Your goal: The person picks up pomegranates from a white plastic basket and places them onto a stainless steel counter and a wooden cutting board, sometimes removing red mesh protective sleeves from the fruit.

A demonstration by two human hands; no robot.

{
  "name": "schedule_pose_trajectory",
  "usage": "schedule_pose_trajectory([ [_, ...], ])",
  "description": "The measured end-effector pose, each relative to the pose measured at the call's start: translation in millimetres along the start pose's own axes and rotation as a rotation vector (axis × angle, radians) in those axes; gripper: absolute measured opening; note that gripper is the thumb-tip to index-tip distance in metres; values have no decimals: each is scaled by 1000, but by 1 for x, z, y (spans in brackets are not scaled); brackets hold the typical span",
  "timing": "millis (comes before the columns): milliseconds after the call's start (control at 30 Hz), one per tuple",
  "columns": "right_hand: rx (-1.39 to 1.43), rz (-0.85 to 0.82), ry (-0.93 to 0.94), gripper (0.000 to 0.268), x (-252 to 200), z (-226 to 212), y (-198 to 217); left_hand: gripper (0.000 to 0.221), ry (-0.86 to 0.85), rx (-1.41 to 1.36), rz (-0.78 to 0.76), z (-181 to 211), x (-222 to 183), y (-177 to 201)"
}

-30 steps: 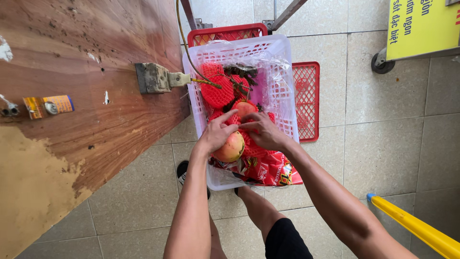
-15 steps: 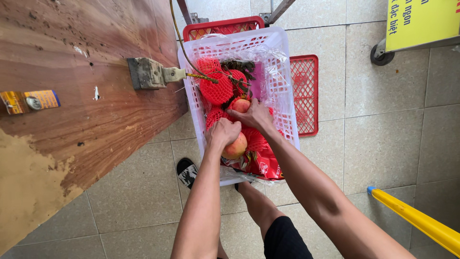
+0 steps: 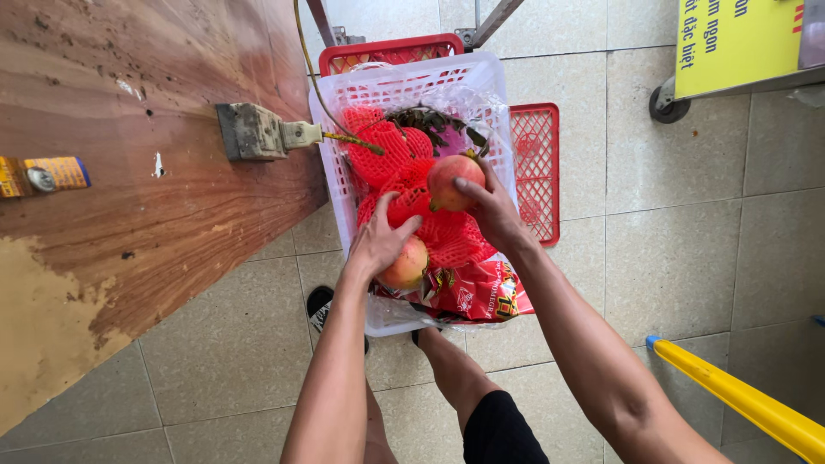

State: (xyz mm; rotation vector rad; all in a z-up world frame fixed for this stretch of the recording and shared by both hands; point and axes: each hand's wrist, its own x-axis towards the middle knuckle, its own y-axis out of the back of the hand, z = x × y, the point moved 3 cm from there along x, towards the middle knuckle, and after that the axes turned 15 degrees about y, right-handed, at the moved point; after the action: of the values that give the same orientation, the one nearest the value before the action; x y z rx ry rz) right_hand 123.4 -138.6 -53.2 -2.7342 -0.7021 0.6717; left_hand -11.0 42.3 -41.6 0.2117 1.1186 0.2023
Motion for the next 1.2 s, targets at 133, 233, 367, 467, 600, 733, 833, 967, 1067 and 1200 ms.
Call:
schedule_pose_trajectory([
  [133,-258,-148,127,85,-23,-29,-24,100,-24,-291,-236,10,-32,13],
  [233,-271,-194,115,77,-31,-31,-35,100,-110,-398,-416,21,-42,12],
  [367,51,-131,85,48,-34,-13,-43,103,-98,-454,-424,21,-40,-2],
  [467,-151,5,126,41,-26,-11,-38,104,-72,-579,-424,15,-40,-14],
  [600,-299,156,102,40,-28,-18,-36,108,29,-752,-489,14,-51,-32],
  [733,-333,237,52,38,-28,-14,-30,101,-39,-789,-466,13,-59,-43],
  [833,-51,405,-18,33,-18,4,-15,97,-135,-707,-392,10,-64,-41],
  [967,77,392,-245,22,11,58,26,90,-112,-815,-502,3,-71,-39],
  [1067,-60,384,-417,28,32,101,71,84,-94,-884,-647,-4,-93,-34],
  [1200,-211,376,-460,34,24,93,84,72,-160,-946,-681,4,-147,-12],
])
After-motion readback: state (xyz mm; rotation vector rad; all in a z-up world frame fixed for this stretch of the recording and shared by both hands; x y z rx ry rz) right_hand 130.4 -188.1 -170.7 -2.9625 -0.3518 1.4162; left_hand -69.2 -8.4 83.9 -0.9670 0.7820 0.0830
